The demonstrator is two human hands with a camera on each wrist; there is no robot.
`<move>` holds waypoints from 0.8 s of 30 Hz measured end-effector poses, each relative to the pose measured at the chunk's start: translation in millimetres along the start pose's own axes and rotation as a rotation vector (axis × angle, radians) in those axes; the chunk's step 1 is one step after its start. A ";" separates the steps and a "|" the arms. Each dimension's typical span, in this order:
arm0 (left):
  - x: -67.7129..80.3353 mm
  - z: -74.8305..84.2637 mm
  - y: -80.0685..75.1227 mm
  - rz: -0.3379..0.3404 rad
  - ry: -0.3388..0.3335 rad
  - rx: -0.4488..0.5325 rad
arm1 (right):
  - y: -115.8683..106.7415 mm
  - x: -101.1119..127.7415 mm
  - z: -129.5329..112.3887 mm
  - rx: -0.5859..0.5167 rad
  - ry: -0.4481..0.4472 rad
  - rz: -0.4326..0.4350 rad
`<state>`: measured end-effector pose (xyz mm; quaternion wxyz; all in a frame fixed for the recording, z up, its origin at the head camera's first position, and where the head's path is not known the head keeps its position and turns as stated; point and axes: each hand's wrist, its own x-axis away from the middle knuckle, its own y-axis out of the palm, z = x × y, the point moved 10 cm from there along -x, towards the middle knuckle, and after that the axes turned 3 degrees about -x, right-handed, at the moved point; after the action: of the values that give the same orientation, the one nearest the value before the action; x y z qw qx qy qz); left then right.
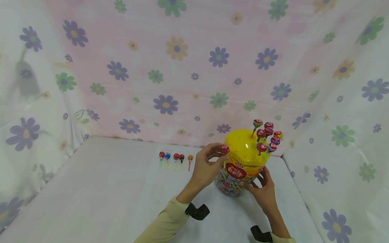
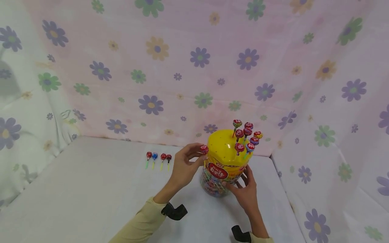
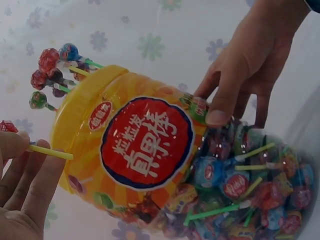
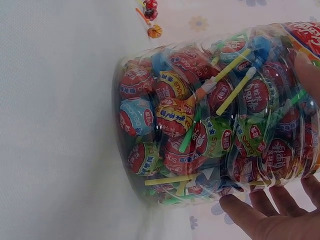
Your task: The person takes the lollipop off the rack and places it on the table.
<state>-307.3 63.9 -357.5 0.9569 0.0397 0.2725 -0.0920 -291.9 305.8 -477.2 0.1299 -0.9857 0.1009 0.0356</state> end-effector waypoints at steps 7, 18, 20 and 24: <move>14.2 -18.1 -22.1 0.028 -0.054 -0.003 | -0.4 -0.3 -1.2 -0.003 0.002 -0.003; 34.1 -43.0 -53.0 0.029 -0.141 -0.035 | -1.4 -0.3 2.8 0.026 -0.004 0.019; 37.6 -47.5 -58.1 0.020 -0.160 -0.063 | -1.2 -0.2 2.5 0.022 -0.010 0.015; 44.5 -58.9 -72.0 0.024 -0.192 -0.094 | -0.1 0.5 0.0 -0.004 -0.032 -0.002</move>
<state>-314.6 -6.0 -432.9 0.9805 -0.0109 0.1831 -0.0709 -291.4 305.8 -477.3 0.1294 -0.9854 0.0979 0.0517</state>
